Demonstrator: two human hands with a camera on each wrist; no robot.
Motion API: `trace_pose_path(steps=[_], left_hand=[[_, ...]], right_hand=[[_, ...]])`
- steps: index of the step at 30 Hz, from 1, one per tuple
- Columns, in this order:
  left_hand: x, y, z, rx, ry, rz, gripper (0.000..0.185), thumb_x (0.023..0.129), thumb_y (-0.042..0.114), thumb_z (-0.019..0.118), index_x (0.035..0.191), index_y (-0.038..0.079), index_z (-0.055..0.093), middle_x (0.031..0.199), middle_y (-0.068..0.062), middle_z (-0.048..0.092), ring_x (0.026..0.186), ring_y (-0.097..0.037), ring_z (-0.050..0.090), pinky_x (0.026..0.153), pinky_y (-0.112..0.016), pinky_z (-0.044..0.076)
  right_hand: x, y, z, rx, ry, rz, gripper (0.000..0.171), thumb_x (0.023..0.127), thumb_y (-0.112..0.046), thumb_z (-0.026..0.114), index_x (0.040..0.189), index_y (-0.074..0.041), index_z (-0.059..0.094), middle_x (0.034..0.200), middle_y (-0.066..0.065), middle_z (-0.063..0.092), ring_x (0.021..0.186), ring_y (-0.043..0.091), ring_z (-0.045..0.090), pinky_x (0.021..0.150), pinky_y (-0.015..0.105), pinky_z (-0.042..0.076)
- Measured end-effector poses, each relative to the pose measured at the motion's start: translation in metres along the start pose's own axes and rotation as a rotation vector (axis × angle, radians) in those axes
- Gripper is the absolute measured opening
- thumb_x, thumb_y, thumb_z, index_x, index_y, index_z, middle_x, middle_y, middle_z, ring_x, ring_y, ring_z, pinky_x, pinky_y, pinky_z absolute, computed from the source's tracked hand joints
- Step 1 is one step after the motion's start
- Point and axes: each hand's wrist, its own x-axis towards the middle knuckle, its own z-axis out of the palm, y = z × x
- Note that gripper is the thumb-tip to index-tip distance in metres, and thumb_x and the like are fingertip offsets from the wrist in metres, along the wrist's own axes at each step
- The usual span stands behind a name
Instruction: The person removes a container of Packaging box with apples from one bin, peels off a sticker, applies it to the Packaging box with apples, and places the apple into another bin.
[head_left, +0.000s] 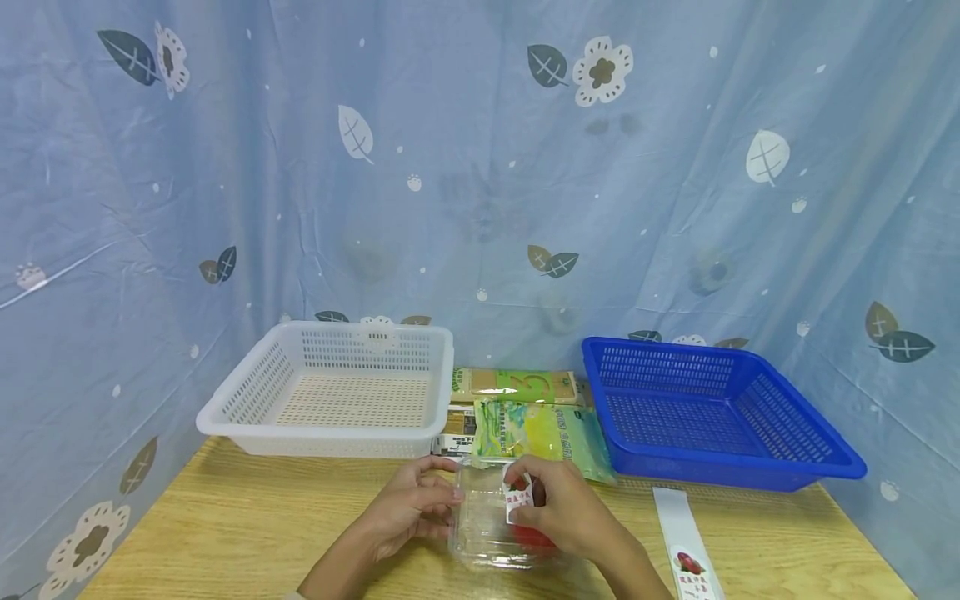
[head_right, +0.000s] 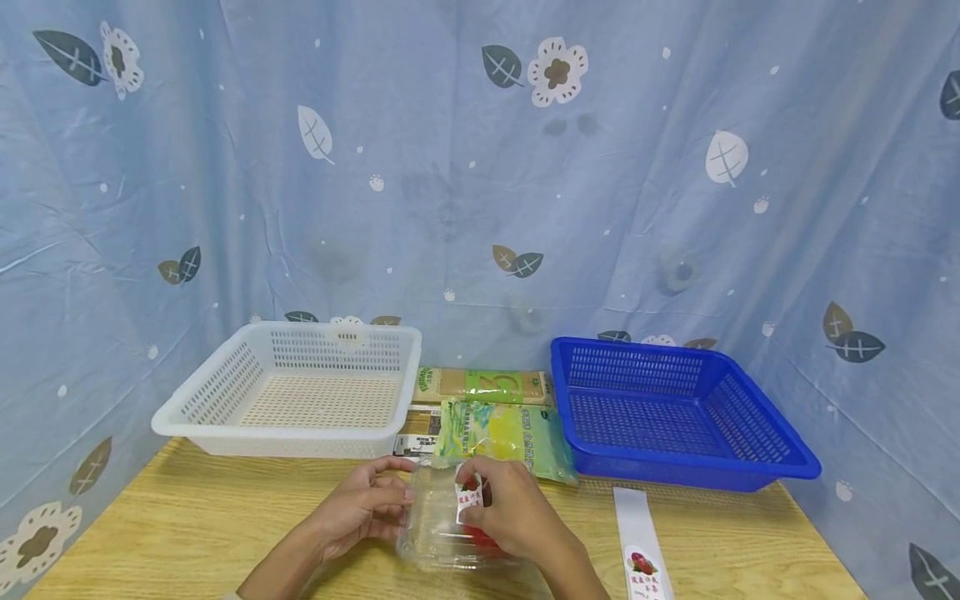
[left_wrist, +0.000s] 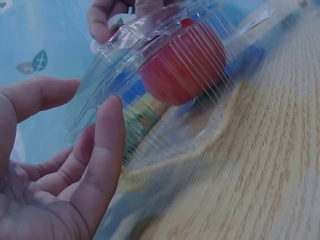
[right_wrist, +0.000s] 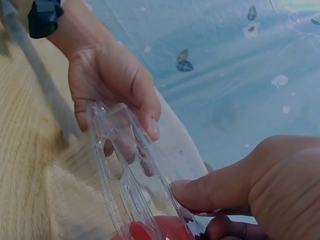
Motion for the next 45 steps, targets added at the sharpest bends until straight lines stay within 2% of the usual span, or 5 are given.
trace_pose_path(steps=[13, 22, 28, 35, 45], left_hand=[[-0.001, 0.003, 0.004, 0.017, 0.025, 0.012, 0.061, 0.085, 0.007, 0.073, 0.137, -0.005, 0.042, 0.093, -0.007, 0.063, 0.071, -0.016, 0.063, 0.062, -0.034, 0.062], [0.0, 0.003, 0.004, 0.019, 0.025, 0.009, 0.06, 0.086, 0.009, 0.073, 0.136, -0.004, 0.043, 0.092, -0.006, 0.063, 0.071, -0.016, 0.062, 0.062, -0.033, 0.062], [-0.001, 0.003, 0.004, 0.015, 0.028, 0.013, 0.059, 0.086, 0.008, 0.073, 0.135, -0.005, 0.044, 0.089, -0.005, 0.063, 0.07, -0.016, 0.062, 0.06, -0.032, 0.062], [-0.001, 0.003, 0.004, 0.01, 0.031, 0.008, 0.06, 0.085, 0.007, 0.072, 0.135, -0.005, 0.043, 0.09, -0.006, 0.063, 0.069, -0.016, 0.063, 0.06, -0.032, 0.062], [0.0, 0.003, 0.004, 0.011, 0.027, 0.006, 0.061, 0.085, 0.008, 0.072, 0.137, -0.005, 0.042, 0.09, -0.006, 0.063, 0.07, -0.016, 0.063, 0.061, -0.032, 0.062]], right_hand=[[-0.002, -0.003, -0.003, -0.108, 0.011, -0.087, 0.033, 0.08, -0.006, 0.083, 0.101, -0.021, 0.062, 0.061, -0.016, 0.042, 0.055, -0.003, 0.038, 0.05, 0.02, 0.039], [-0.003, -0.002, -0.01, -0.07, -0.071, -0.088, 0.04, 0.081, -0.001, 0.081, 0.108, -0.021, 0.06, 0.061, -0.013, 0.041, 0.055, -0.002, 0.039, 0.053, 0.021, 0.041], [-0.002, 0.002, -0.011, -0.05, -0.06, -0.065, 0.046, 0.08, 0.003, 0.081, 0.118, -0.016, 0.063, 0.079, -0.006, 0.052, 0.063, 0.001, 0.048, 0.056, 0.022, 0.048], [-0.001, 0.004, -0.006, -0.012, -0.022, -0.055, 0.029, 0.084, -0.007, 0.08, 0.105, -0.019, 0.064, 0.074, -0.006, 0.05, 0.059, 0.001, 0.045, 0.052, 0.022, 0.045], [-0.001, 0.004, -0.003, 0.007, 0.026, -0.073, 0.031, 0.084, 0.0, 0.078, 0.105, -0.019, 0.065, 0.078, -0.006, 0.052, 0.057, 0.001, 0.045, 0.051, 0.023, 0.046]])
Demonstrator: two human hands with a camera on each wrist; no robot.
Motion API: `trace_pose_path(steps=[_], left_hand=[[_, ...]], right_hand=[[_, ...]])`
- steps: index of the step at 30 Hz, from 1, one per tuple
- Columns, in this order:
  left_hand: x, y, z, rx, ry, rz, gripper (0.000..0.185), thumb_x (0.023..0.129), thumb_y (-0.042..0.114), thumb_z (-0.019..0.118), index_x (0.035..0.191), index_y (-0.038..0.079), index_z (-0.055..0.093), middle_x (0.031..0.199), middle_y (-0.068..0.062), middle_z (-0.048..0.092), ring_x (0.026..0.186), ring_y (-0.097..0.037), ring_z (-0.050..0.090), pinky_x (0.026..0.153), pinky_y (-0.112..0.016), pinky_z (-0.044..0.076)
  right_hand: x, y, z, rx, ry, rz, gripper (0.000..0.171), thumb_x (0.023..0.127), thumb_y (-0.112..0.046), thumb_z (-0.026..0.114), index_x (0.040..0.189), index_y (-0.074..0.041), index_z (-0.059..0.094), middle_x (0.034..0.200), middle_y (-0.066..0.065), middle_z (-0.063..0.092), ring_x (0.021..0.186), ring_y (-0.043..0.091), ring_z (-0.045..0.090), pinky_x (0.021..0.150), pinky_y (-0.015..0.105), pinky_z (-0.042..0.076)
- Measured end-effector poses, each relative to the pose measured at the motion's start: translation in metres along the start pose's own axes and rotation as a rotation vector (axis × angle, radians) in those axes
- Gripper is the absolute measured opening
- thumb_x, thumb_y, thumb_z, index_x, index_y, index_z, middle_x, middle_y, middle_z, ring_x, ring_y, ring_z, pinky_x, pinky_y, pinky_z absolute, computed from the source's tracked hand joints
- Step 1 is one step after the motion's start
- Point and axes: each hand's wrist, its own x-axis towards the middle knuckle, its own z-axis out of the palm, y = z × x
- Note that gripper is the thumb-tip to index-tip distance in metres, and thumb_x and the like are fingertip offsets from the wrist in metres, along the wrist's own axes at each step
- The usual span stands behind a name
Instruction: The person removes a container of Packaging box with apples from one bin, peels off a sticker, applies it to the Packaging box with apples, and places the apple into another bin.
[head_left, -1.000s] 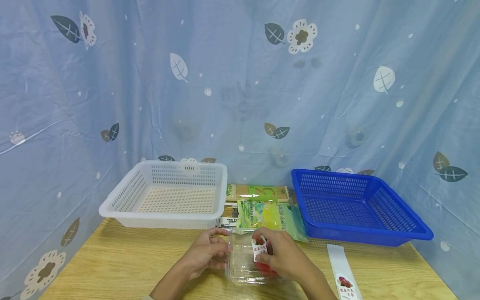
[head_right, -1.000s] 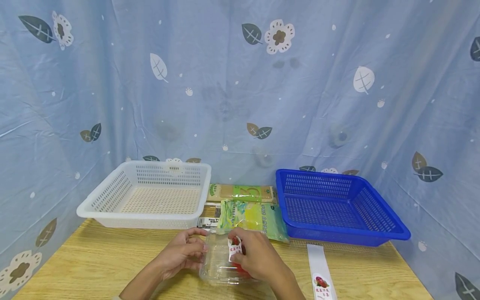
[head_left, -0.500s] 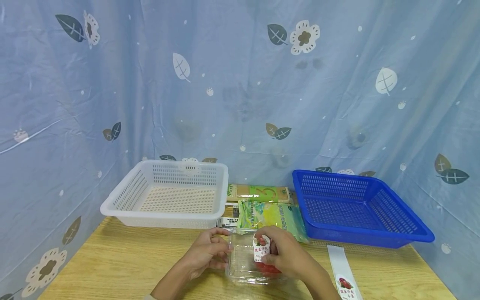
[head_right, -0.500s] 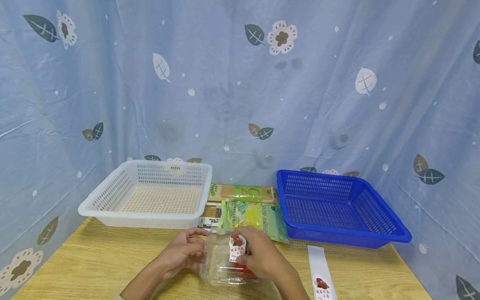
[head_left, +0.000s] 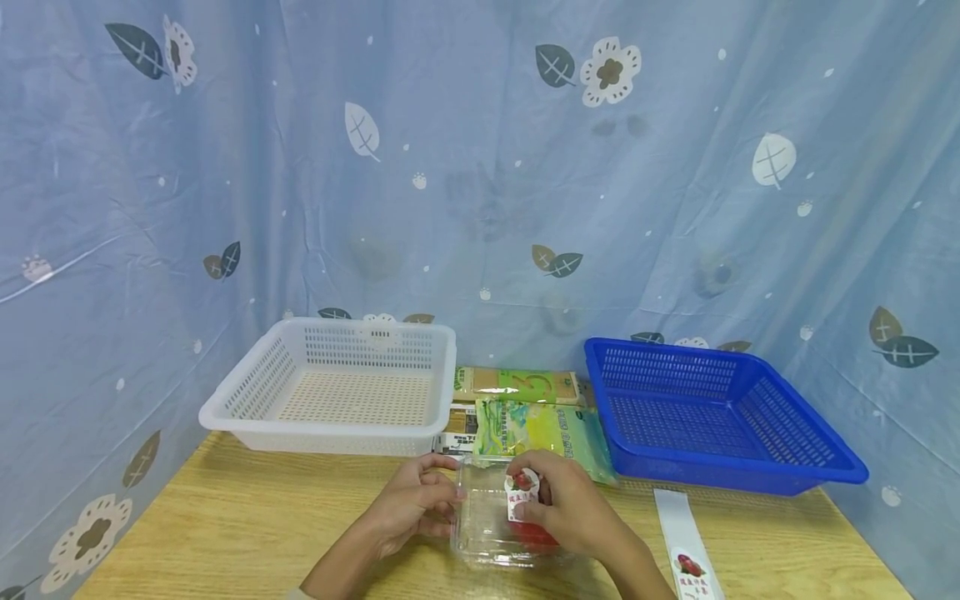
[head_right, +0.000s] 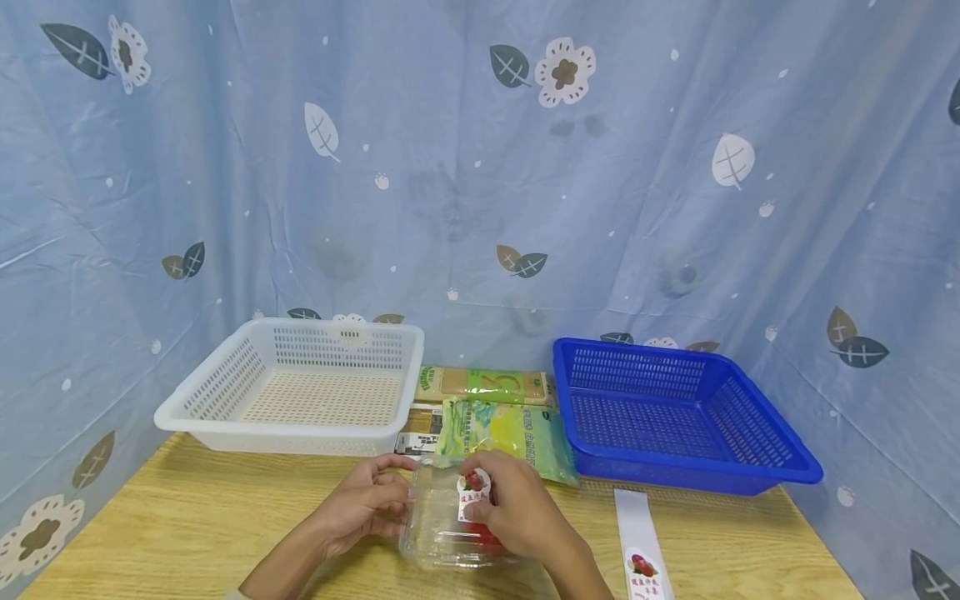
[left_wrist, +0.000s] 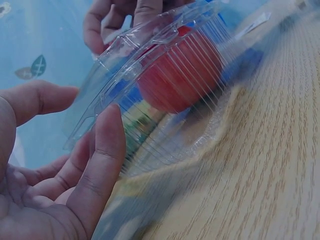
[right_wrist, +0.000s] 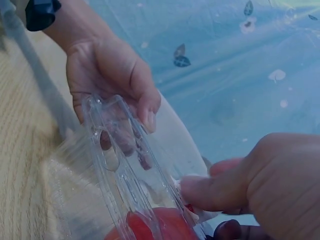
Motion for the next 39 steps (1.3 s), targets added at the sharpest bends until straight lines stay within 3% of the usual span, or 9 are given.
trace_pose_path(steps=[6, 10, 15, 28, 32, 39], left_hand=[[-0.001, 0.0, 0.0, -0.002, -0.001, -0.003, 0.06, 0.085, 0.007, 0.072, 0.136, -0.005, 0.043, 0.091, -0.006, 0.063, 0.07, -0.016, 0.063, 0.06, -0.031, 0.062], [-0.0015, 0.0006, 0.0001, 0.002, -0.003, -0.002, 0.061, 0.085, 0.007, 0.072, 0.136, -0.005, 0.043, 0.091, -0.006, 0.063, 0.071, -0.016, 0.063, 0.061, -0.031, 0.062], [-0.0013, 0.0009, 0.0002, 0.006, -0.003, -0.004, 0.061, 0.085, 0.007, 0.072, 0.137, -0.006, 0.042, 0.091, -0.006, 0.063, 0.071, -0.016, 0.063, 0.061, -0.032, 0.062], [0.0001, 0.0006, 0.0001, 0.003, 0.001, -0.006, 0.063, 0.084, 0.007, 0.072, 0.138, -0.006, 0.041, 0.092, -0.007, 0.062, 0.071, -0.016, 0.063, 0.062, -0.033, 0.062], [0.0001, 0.0009, 0.0001, 0.004, 0.004, -0.008, 0.063, 0.084, 0.007, 0.072, 0.138, -0.005, 0.042, 0.092, -0.007, 0.062, 0.071, -0.016, 0.063, 0.062, -0.033, 0.062], [-0.0003, 0.0016, 0.0004, 0.004, 0.008, -0.008, 0.06, 0.084, 0.006, 0.071, 0.136, -0.004, 0.043, 0.09, -0.006, 0.062, 0.07, -0.016, 0.062, 0.062, -0.032, 0.062]], right_hand=[[-0.0015, 0.0047, 0.0018, 0.055, 0.035, -0.05, 0.032, 0.087, 0.008, 0.07, 0.103, -0.02, 0.067, 0.084, -0.006, 0.059, 0.062, 0.001, 0.046, 0.052, 0.022, 0.048], [-0.0018, 0.0061, 0.0023, 0.059, 0.06, -0.101, 0.033, 0.086, 0.009, 0.07, 0.102, -0.019, 0.07, 0.095, -0.005, 0.065, 0.068, 0.002, 0.049, 0.056, 0.022, 0.05], [-0.0016, 0.0073, 0.0022, 0.075, 0.069, -0.118, 0.03, 0.087, 0.008, 0.071, 0.101, -0.018, 0.072, 0.097, -0.004, 0.067, 0.071, 0.003, 0.051, 0.058, 0.023, 0.052], [-0.0018, 0.0053, 0.0001, 0.212, 0.045, 0.003, 0.023, 0.085, 0.005, 0.073, 0.097, -0.015, 0.073, 0.094, 0.0, 0.067, 0.077, 0.01, 0.051, 0.061, 0.023, 0.049], [-0.0017, 0.0055, 0.0003, 0.177, 0.04, 0.005, 0.025, 0.082, 0.004, 0.076, 0.098, -0.015, 0.072, 0.095, -0.001, 0.067, 0.075, 0.009, 0.05, 0.063, 0.023, 0.049], [0.0001, 0.0045, 0.0031, 0.086, 0.031, 0.013, 0.029, 0.077, 0.0, 0.083, 0.1, -0.015, 0.071, 0.092, -0.003, 0.063, 0.065, 0.004, 0.048, 0.054, 0.023, 0.048]])
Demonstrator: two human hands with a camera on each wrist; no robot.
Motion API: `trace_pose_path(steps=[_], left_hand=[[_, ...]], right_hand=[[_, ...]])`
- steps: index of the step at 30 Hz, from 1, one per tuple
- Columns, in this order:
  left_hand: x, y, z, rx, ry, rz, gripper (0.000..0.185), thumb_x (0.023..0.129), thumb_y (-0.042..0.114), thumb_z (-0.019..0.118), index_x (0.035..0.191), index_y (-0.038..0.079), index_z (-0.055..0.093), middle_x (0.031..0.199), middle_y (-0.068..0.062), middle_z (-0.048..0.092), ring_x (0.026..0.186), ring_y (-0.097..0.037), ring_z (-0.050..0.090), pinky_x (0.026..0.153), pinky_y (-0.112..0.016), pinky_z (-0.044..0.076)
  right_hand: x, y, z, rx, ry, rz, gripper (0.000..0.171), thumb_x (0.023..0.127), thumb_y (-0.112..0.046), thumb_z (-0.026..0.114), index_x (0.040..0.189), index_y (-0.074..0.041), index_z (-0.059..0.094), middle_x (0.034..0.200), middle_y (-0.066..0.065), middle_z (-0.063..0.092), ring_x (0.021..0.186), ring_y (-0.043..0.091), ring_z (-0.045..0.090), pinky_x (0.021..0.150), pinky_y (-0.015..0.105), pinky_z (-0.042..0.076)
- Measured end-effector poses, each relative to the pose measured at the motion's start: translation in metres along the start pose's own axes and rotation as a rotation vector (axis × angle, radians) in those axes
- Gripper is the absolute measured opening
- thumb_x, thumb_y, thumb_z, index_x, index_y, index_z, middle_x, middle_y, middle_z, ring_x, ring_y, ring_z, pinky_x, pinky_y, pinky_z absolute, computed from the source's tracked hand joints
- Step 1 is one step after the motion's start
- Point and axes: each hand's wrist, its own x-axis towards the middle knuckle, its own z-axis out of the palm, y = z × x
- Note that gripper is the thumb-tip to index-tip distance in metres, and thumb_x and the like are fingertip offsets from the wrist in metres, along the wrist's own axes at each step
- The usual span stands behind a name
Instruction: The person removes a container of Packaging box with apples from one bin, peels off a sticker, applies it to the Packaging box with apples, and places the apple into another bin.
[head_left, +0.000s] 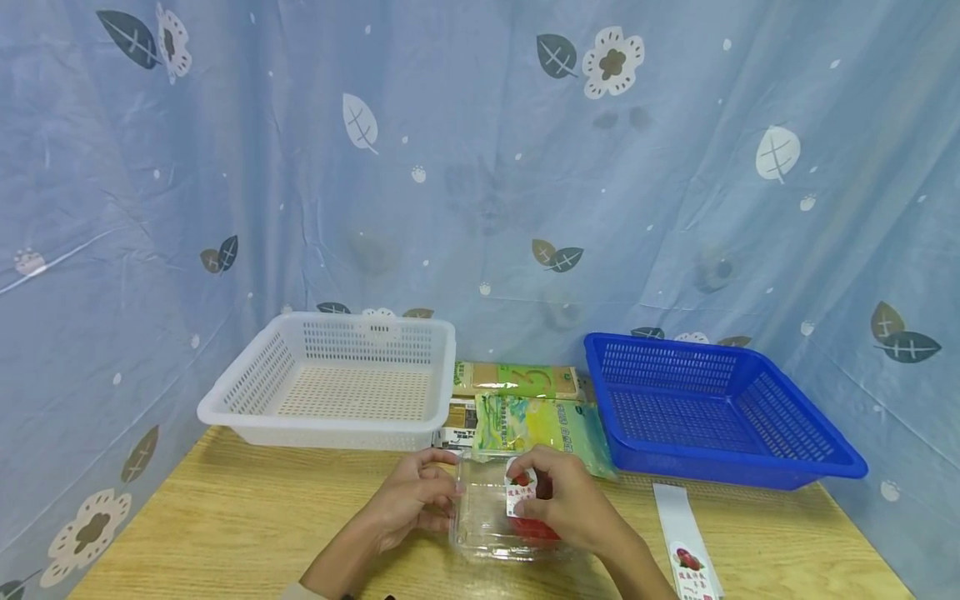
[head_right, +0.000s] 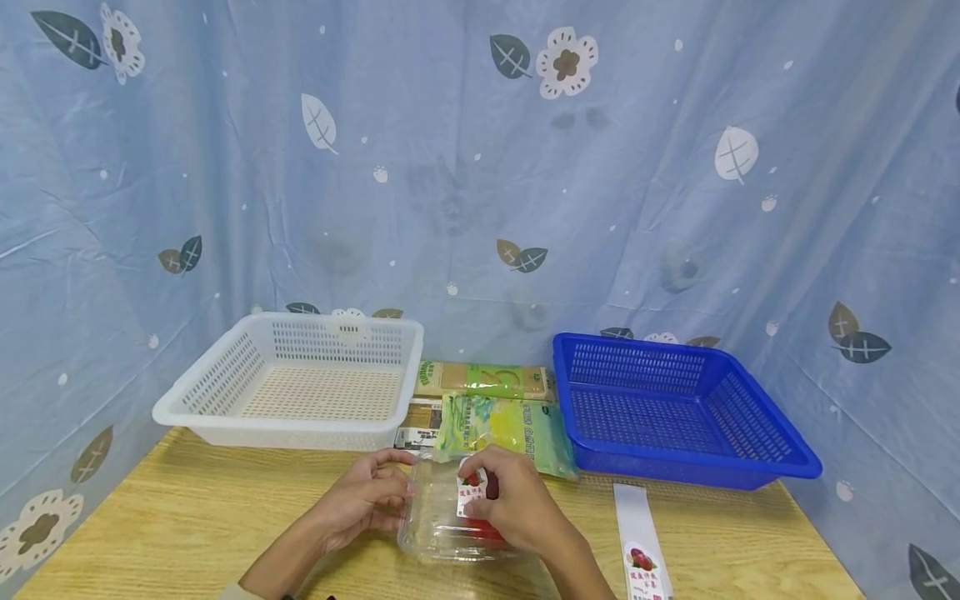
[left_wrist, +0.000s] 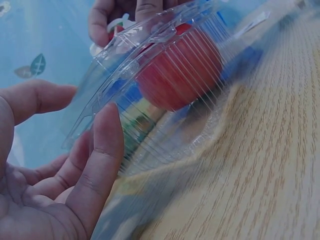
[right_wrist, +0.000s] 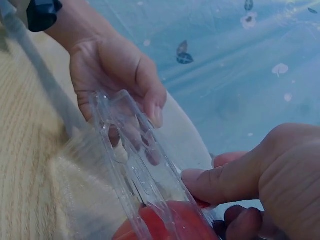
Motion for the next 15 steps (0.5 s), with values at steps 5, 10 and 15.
trace_pose_path(steps=[5, 10, 15], left_hand=[[0.0, 0.0, 0.0, -0.005, 0.003, 0.005, 0.059, 0.084, 0.006, 0.071, 0.135, -0.004, 0.043, 0.089, -0.006, 0.062, 0.069, -0.015, 0.062, 0.061, -0.032, 0.062], [0.0, -0.001, -0.001, -0.011, -0.002, 0.006, 0.059, 0.085, 0.006, 0.071, 0.136, -0.004, 0.043, 0.09, -0.006, 0.063, 0.069, -0.016, 0.062, 0.061, -0.032, 0.062], [0.0, -0.002, -0.001, -0.017, -0.005, 0.007, 0.059, 0.085, 0.005, 0.071, 0.136, -0.005, 0.043, 0.092, -0.008, 0.063, 0.071, -0.017, 0.062, 0.062, -0.033, 0.062]], right_hand=[[0.002, 0.0, 0.001, -0.038, -0.013, 0.0, 0.029, 0.079, 0.002, 0.081, 0.1, -0.015, 0.07, 0.091, -0.004, 0.062, 0.062, 0.002, 0.046, 0.053, 0.022, 0.047], [0.001, 0.001, -0.005, -0.026, -0.071, 0.004, 0.032, 0.08, 0.002, 0.081, 0.104, -0.016, 0.07, 0.09, -0.002, 0.057, 0.065, 0.004, 0.047, 0.055, 0.023, 0.047], [0.0, 0.003, -0.012, -0.027, -0.125, 0.014, 0.034, 0.081, 0.003, 0.08, 0.109, -0.016, 0.071, 0.092, -0.001, 0.056, 0.069, 0.005, 0.049, 0.058, 0.022, 0.048]])
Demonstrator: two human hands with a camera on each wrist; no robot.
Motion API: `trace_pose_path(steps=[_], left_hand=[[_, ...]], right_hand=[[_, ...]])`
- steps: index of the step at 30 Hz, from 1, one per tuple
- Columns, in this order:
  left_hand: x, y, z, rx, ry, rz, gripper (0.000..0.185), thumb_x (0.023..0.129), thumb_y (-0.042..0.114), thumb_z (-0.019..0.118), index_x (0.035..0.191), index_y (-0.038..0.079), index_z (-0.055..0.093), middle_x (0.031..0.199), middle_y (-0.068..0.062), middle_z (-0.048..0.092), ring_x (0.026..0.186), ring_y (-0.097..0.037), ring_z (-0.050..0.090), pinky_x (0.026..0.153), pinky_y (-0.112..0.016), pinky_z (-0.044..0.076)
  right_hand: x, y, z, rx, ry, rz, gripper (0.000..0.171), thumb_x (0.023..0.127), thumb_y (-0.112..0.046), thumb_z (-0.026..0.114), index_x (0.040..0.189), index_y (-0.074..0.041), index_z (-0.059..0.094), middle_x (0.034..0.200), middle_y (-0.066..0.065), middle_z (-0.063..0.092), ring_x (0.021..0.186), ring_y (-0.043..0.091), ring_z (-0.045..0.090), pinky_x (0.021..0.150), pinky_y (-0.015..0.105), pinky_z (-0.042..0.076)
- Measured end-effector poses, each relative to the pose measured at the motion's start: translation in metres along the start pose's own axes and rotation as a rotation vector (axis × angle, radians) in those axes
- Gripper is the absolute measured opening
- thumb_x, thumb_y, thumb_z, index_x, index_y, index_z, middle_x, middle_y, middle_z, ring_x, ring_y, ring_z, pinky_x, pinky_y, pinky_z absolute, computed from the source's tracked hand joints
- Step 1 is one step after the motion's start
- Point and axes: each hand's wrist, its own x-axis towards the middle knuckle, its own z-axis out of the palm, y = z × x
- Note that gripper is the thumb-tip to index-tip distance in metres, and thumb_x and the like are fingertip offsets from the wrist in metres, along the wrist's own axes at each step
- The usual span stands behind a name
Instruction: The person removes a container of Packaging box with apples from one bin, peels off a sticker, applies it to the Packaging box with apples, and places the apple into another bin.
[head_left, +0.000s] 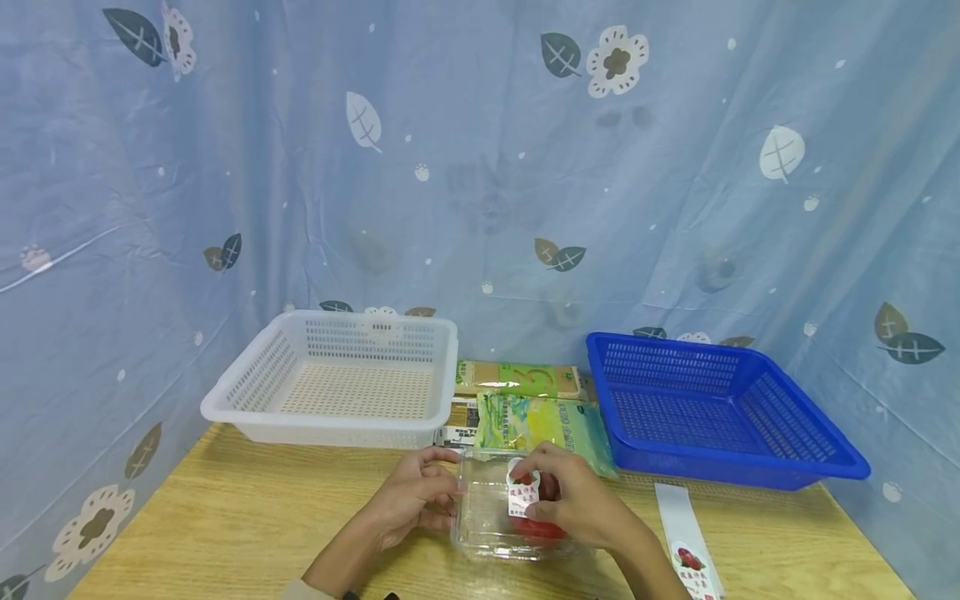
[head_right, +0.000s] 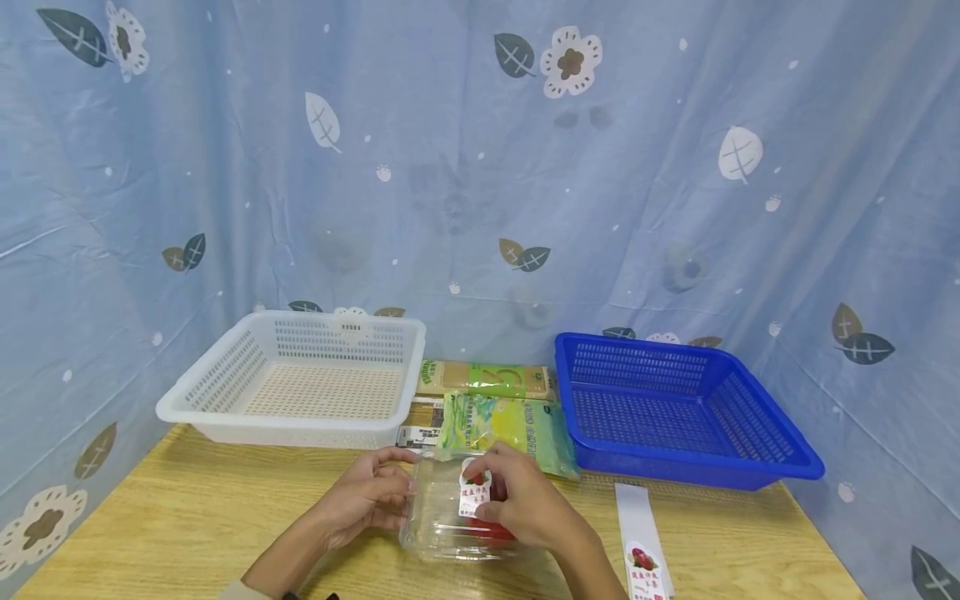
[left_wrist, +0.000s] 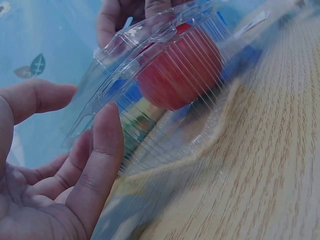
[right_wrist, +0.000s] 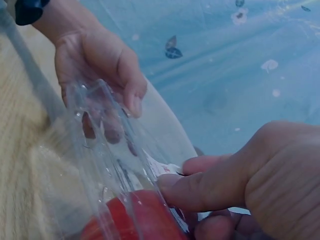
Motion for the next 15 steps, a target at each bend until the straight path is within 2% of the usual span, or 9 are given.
trace_pose_path(steps=[3, 8, 15], left_hand=[[0.001, 0.0, 0.001, -0.003, -0.001, -0.002, 0.06, 0.084, 0.005, 0.071, 0.136, -0.005, 0.043, 0.092, -0.008, 0.063, 0.071, -0.017, 0.062, 0.062, -0.033, 0.062], [0.0, 0.001, 0.002, -0.002, 0.0, -0.008, 0.06, 0.084, 0.005, 0.071, 0.136, -0.005, 0.043, 0.092, -0.008, 0.062, 0.071, -0.017, 0.062, 0.062, -0.032, 0.062], [0.001, 0.0, 0.002, 0.007, 0.018, -0.007, 0.06, 0.084, 0.006, 0.071, 0.136, -0.005, 0.043, 0.091, -0.007, 0.062, 0.071, -0.016, 0.061, 0.062, -0.031, 0.061]], right_hand=[[-0.001, 0.002, 0.0, -0.01, 0.013, 0.009, 0.034, 0.082, 0.001, 0.08, 0.11, -0.016, 0.073, 0.091, -0.002, 0.056, 0.071, 0.007, 0.049, 0.059, 0.023, 0.048], [0.001, 0.004, 0.008, -0.053, 0.117, 0.017, 0.028, 0.081, -0.001, 0.081, 0.106, -0.013, 0.076, 0.08, -0.002, 0.052, 0.067, 0.006, 0.046, 0.057, 0.023, 0.047], [0.009, -0.004, 0.023, -0.224, 0.261, 0.072, 0.014, 0.084, -0.01, 0.081, 0.095, -0.017, 0.077, 0.067, -0.01, 0.046, 0.061, 0.004, 0.041, 0.054, 0.022, 0.038]])
